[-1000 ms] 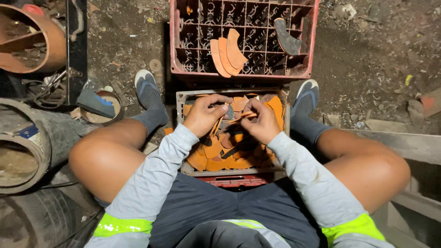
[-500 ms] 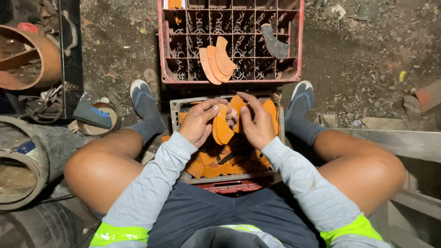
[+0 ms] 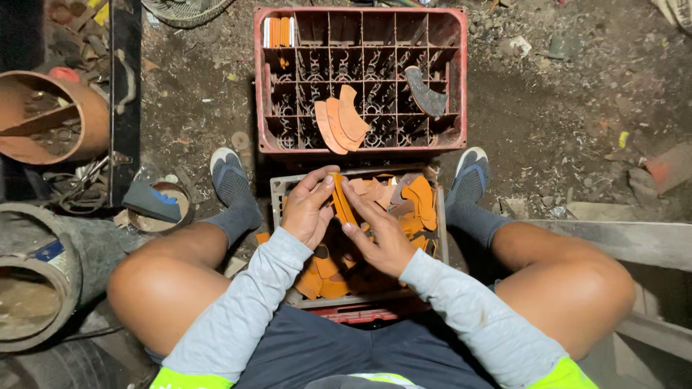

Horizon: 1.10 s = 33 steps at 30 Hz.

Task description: The person sits on the floor and sorts orange and white shoe sole pieces from a lower crate into a red crate above. They pick up pieces one by one, inspect them, and place them into the red crate.

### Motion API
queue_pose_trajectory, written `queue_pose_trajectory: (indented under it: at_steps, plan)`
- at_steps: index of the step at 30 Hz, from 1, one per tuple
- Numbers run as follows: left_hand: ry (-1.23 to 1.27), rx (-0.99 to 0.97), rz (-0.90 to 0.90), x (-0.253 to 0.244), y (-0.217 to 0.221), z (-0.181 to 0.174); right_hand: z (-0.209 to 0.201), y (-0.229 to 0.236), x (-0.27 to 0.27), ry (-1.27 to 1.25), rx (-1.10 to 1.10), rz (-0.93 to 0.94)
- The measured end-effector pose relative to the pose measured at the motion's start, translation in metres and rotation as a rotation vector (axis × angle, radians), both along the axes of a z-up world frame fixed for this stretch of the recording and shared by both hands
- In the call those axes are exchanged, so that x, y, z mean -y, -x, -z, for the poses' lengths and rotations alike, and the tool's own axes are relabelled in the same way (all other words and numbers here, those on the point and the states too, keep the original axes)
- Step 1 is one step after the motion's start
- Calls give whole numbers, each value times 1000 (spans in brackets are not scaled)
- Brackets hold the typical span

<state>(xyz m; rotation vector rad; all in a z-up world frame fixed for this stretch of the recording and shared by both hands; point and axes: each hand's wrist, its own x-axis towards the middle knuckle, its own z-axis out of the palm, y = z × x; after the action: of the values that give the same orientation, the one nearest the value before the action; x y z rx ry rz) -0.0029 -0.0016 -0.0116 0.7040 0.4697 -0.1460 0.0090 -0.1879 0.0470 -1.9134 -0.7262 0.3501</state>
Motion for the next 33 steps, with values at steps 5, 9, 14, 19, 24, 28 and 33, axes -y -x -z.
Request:
queue_pose_trajectory:
  at_steps: [5,9,14,19,24,28,33]
  plan:
    - [-57,37,51,-2,-3,-13,2,-8,4,-162,-263,21]
    - [-106,20,102,-2,-5,-26,4,-9,3,-216,-321,18]
    - [-111,23,115,-5,-7,-33,7,-6,8,-102,-322,39]
    - [-175,0,123,-10,-7,-39,11,-12,8,-408,-615,15]
    - [-177,-23,136,-15,-6,-41,14,-17,13,-469,-684,-30]
    - [-202,-47,140,-16,-5,-40,16,-16,14,-477,-670,-28]
    - [-160,13,144,-14,-7,-39,14,-13,9,-407,-593,6]
